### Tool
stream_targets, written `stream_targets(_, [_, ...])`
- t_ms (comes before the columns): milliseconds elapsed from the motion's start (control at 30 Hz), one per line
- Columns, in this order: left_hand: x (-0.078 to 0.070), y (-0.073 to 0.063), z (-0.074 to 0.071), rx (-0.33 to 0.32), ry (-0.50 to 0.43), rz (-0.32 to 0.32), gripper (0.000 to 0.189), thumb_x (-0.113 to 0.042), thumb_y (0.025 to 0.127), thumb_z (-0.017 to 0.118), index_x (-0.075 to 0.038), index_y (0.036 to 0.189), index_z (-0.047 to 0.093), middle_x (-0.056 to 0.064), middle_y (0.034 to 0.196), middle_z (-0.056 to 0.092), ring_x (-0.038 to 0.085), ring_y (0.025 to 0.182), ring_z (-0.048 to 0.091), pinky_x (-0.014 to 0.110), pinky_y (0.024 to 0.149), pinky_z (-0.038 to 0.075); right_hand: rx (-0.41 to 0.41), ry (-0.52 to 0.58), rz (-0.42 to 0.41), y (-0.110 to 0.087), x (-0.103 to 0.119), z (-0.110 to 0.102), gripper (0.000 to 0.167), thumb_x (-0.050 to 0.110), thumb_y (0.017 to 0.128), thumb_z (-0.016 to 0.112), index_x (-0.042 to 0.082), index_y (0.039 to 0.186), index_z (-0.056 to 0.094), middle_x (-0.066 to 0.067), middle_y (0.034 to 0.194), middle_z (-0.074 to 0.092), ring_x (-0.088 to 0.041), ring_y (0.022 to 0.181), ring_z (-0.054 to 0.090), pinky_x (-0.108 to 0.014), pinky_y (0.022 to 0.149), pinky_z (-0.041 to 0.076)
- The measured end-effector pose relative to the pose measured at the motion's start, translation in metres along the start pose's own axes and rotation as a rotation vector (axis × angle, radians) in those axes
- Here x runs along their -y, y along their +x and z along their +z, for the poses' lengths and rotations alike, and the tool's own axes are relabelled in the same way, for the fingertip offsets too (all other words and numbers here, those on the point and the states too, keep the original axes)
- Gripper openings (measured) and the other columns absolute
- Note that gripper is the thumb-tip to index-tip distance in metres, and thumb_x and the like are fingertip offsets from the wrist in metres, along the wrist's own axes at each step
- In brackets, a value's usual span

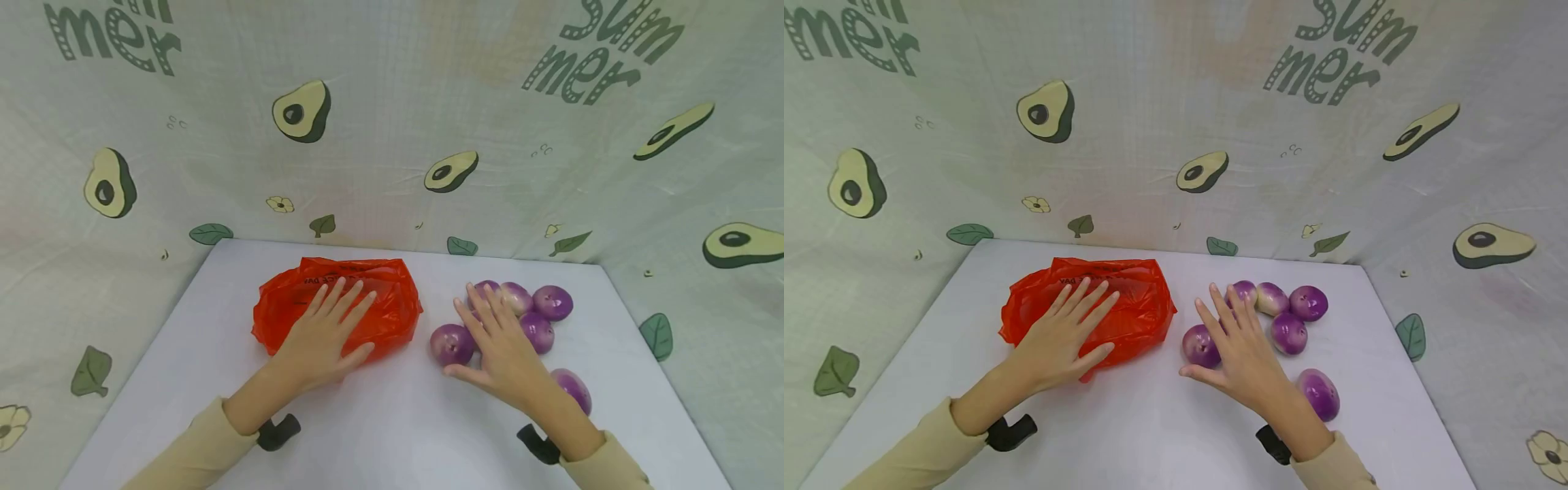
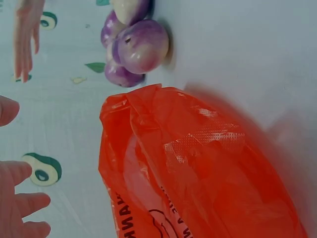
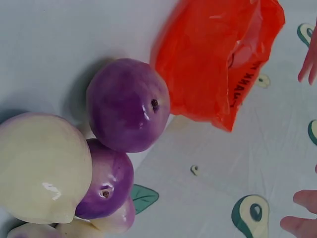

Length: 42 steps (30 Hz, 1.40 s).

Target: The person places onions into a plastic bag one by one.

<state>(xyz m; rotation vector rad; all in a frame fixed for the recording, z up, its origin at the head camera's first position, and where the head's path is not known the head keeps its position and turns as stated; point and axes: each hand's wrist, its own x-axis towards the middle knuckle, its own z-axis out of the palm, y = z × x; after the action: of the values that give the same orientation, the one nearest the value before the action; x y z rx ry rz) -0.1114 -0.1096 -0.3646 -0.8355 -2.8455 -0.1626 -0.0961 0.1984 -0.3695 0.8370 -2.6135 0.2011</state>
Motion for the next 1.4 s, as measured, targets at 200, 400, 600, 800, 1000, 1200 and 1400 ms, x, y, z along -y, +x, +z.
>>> stream_targets(200, [0.003, -0.001, 0.000, -0.004, -0.012, -0.009, 0.073, -0.053, 0.089, 0.046, -0.020, 0.149, 0.019, 0.006, 0.155, 0.021, 0.032, 0.143, 0.014, 0.050, 0.115, 0.015, -0.013, 0.005, 0.011, -0.003, -0.001, -0.001, 0.092, 0.076, 0.082, 0.029, 0.009, 0.146, 0.029, -0.016, 0.153, 0.022, -0.029, 0.144, 0.008, -0.035, 0.117, -0.005])
stream_targets(400, [0.007, -0.003, 0.000, -0.050, -0.022, -0.008, 0.071, -0.049, 0.089, 0.049, -0.017, 0.148, 0.024, 0.008, 0.153, 0.026, 0.034, 0.141, 0.019, 0.050, 0.114, 0.018, -0.060, 0.030, 0.024, -0.007, -0.003, -0.001, 0.089, 0.074, 0.083, 0.033, 0.009, 0.144, 0.033, -0.014, 0.152, 0.027, -0.027, 0.144, 0.013, -0.031, 0.118, -0.003])
stream_targets(600, [0.012, -0.006, -0.001, -0.070, -0.043, -0.024, 0.072, -0.048, 0.089, 0.049, -0.015, 0.148, 0.024, 0.008, 0.153, 0.026, 0.034, 0.141, 0.021, 0.049, 0.114, 0.018, -0.174, 0.091, 0.001, -0.009, -0.005, -0.002, 0.085, 0.070, 0.085, 0.037, 0.005, 0.138, 0.043, -0.013, 0.147, 0.036, -0.026, 0.141, 0.024, -0.028, 0.118, 0.004])
stream_targets(800, [0.017, -0.008, 0.001, -0.095, -0.051, -0.039, 0.072, -0.047, 0.089, 0.050, -0.016, 0.149, 0.022, 0.008, 0.153, 0.026, 0.035, 0.140, 0.022, 0.049, 0.114, 0.020, -0.219, 0.144, 0.009, -0.012, -0.008, -0.003, 0.082, 0.068, 0.083, 0.044, 0.007, 0.139, 0.043, -0.011, 0.146, 0.039, -0.026, 0.140, 0.026, -0.028, 0.117, 0.010])
stream_targets(1000, [0.024, -0.013, 0.004, -0.114, -0.075, -0.070, 0.073, -0.045, 0.088, 0.053, -0.016, 0.148, 0.024, 0.010, 0.152, 0.028, 0.037, 0.139, 0.023, 0.051, 0.113, 0.020, -0.233, 0.178, 0.022, -0.017, -0.009, -0.002, 0.081, 0.066, 0.083, 0.048, 0.007, 0.139, 0.043, -0.011, 0.145, 0.040, -0.025, 0.141, 0.025, -0.025, 0.116, 0.013])
stream_targets(1200, [0.029, -0.017, 0.005, -0.145, -0.101, -0.099, 0.072, -0.043, 0.088, 0.054, -0.015, 0.147, 0.026, 0.010, 0.151, 0.030, 0.036, 0.140, 0.023, 0.052, 0.112, 0.021, -0.214, 0.189, 0.076, -0.023, -0.012, -0.004, 0.081, 0.065, 0.083, 0.048, 0.009, 0.140, 0.041, -0.010, 0.145, 0.040, -0.024, 0.139, 0.030, -0.016, 0.113, 0.012])
stream_targets(1400, [0.034, -0.022, 0.006, -0.170, -0.122, -0.150, 0.071, -0.041, 0.087, 0.056, -0.012, 0.146, 0.028, 0.011, 0.150, 0.031, 0.037, 0.139, 0.023, 0.053, 0.112, 0.021, -0.153, 0.220, 0.126, -0.031, -0.015, -0.005, 0.084, 0.052, 0.075, 0.069, 0.010, 0.141, 0.039, -0.006, 0.148, 0.036, -0.021, 0.139, 0.029, -0.016, 0.112, 0.015])
